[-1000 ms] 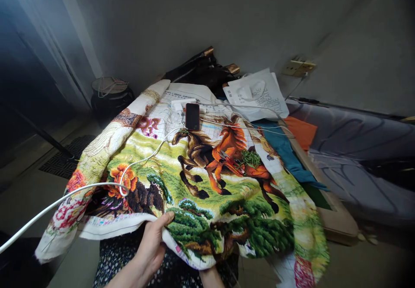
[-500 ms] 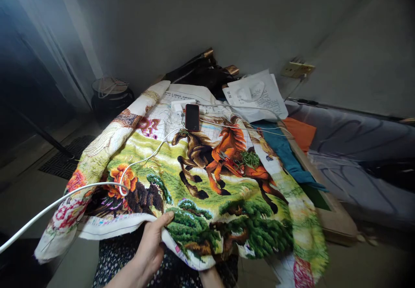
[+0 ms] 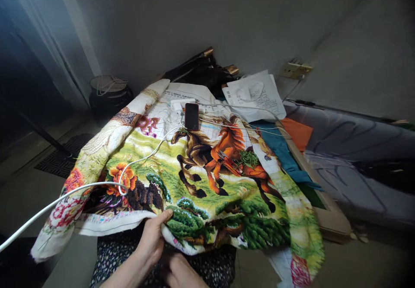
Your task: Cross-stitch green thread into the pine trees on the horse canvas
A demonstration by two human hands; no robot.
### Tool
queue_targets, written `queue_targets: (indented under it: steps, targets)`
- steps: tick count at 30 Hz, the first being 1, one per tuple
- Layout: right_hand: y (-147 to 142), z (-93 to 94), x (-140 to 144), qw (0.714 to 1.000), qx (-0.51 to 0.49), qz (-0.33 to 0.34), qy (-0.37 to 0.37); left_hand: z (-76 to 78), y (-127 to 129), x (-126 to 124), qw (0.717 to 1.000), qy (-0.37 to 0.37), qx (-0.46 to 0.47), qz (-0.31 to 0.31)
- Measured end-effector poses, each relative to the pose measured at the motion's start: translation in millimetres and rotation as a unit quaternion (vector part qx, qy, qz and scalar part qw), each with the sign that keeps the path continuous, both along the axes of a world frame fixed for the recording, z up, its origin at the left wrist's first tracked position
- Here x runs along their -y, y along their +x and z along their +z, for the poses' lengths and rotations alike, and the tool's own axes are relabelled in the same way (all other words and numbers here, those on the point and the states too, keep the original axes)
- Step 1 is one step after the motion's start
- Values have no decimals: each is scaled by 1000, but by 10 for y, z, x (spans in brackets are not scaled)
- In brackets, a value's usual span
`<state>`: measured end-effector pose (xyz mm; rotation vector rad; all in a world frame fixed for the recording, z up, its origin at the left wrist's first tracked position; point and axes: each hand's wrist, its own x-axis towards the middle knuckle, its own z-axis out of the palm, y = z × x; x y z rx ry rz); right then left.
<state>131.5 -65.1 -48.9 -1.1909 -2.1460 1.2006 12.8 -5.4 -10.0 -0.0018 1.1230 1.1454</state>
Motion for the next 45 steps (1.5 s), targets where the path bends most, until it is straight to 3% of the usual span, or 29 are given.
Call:
queue_targets:
  steps: [3, 6, 9, 12, 14, 15, 17, 18, 20, 22, 24, 26, 29, 31, 33, 36, 45]
  targets:
    - [52, 262, -124, 995, -60, 30, 76, -26, 1, -1, 1000, 5, 8, 3]
    - [45, 516, -459, 974, -1, -93, 208, -53, -13, 9, 999, 18, 21, 16]
    - [-38, 597, -744, 957, 82, -113, 256, -83, -38, 29, 998, 33, 36, 39]
    - [-88, 605, -859, 970, 16, -121, 212, -90, -55, 49, 998, 35, 32, 36]
    - [-27, 700, -891, 978, -127, -146, 83, -73, -56, 53, 999, 40, 29, 5]
    - [41, 794, -910, 963, -215, -161, 3, -61, -54, 52, 999, 39, 31, -15]
    - [237, 1052, -969, 897, -384, -186, -113, -40, -47, 44, 998, 32, 36, -29]
    - [353, 1198, -1006, 861, -449, -212, -110, -34, -45, 38, 998, 28, 38, -27]
    - [570, 1453, -1082, 800, -545, -250, -24, -34, -44, 29, 999, 23, 41, -17]
    - [710, 1580, -1133, 772, -568, -280, 59, -43, -49, 23, 999, 21, 45, -17]
    - [738, 1535, -1138, 783, -528, -306, 123, -51, -56, 20, 998, 21, 49, -25]
    - [666, 1353, -1090, 835, -439, -307, 129, -52, -62, 19, 998, 21, 54, -31]
    - [471, 1020, -954, 945, -247, -216, 17, -45, -66, 16, 997, 23, 59, -33]
    - [348, 871, -865, 983, -116, -144, -8, -46, -66, 13, 997, 26, 62, -32]
    - [263, 806, -808, 993, -20, -113, 32, -55, -66, 8, 997, 27, 61, -30]
    - [209, 794, -783, 990, 47, -109, 76, -72, -67, 3, 998, 21, 57, -28]
    - [206, 791, -801, 988, 84, -89, 89, -76, -66, 6, 997, 11, 67, -20]
